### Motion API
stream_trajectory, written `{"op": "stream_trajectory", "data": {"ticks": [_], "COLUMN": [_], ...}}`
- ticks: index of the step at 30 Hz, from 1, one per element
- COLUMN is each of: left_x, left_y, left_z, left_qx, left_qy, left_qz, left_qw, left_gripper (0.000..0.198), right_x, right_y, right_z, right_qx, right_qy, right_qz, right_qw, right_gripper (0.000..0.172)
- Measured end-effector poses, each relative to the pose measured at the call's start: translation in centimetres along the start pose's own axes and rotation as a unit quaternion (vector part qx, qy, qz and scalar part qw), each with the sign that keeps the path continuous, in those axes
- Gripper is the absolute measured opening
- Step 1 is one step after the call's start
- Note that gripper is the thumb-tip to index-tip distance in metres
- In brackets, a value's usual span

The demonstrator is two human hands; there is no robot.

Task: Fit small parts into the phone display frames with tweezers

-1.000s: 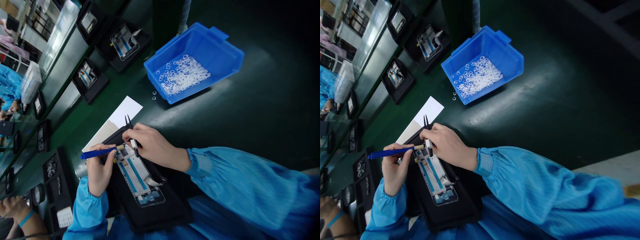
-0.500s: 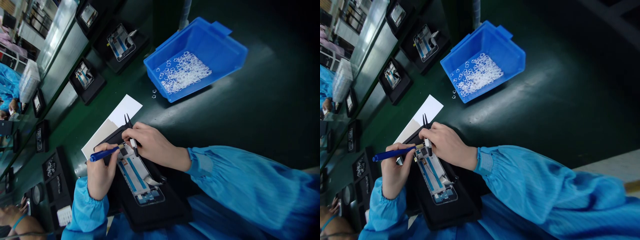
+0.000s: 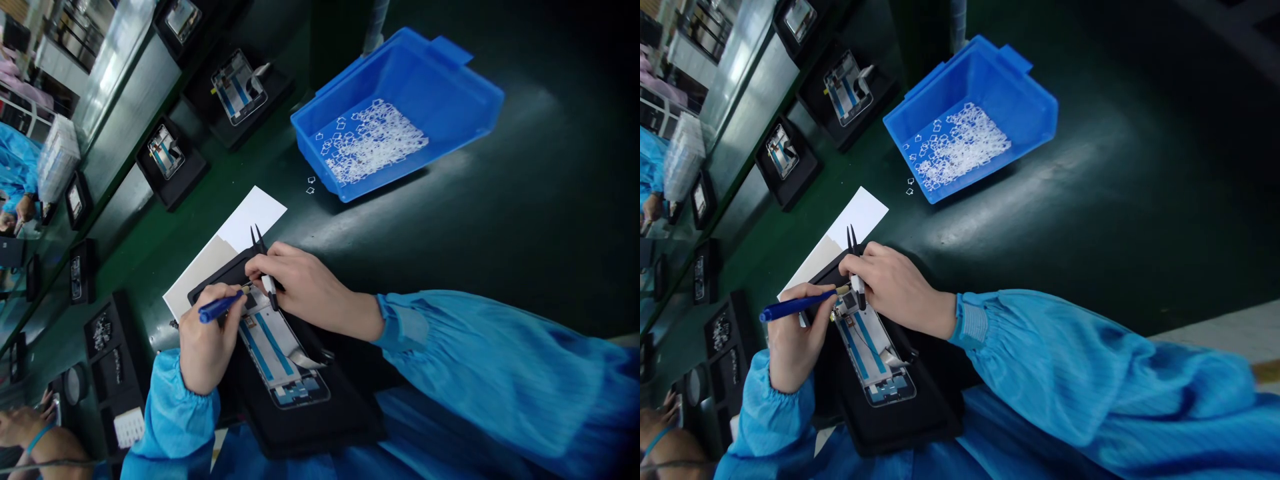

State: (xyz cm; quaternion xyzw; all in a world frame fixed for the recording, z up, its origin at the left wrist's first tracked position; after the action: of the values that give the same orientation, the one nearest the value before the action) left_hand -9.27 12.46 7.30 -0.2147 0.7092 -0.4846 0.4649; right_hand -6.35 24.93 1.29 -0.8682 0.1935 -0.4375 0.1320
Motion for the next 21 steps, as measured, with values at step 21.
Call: {"op": "stream_trajectory", "data": {"ticks": [21], "left_x": [0.1], "left_y": [0.0], "left_z": [0.5], "left_qx": [-0.005], "left_qy": [0.024], "left_qz": [0.028], "left_qw": [0.999], "left_gripper": [0.017], "right_x": [0.2], "right_y": [-0.1], "right_z": [0.0], "right_qx": [-0.005], "right_qy": [-0.003], "right_qz": [0.008], "right_qw": [1.000], "right_gripper": [0.027]}}
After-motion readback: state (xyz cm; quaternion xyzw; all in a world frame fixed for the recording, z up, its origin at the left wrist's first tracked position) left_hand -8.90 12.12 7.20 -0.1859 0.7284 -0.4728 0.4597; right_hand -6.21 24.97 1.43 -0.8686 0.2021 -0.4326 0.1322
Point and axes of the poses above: each hand's wrist, its own z-axis away from the middle knuckle, its own y-axis out of the palm, x = y × z, the point moved 8 cm from there along -z, towards the middle knuckle, and after that the axes turned 15 degrees about -y, right-handed, at the moved point
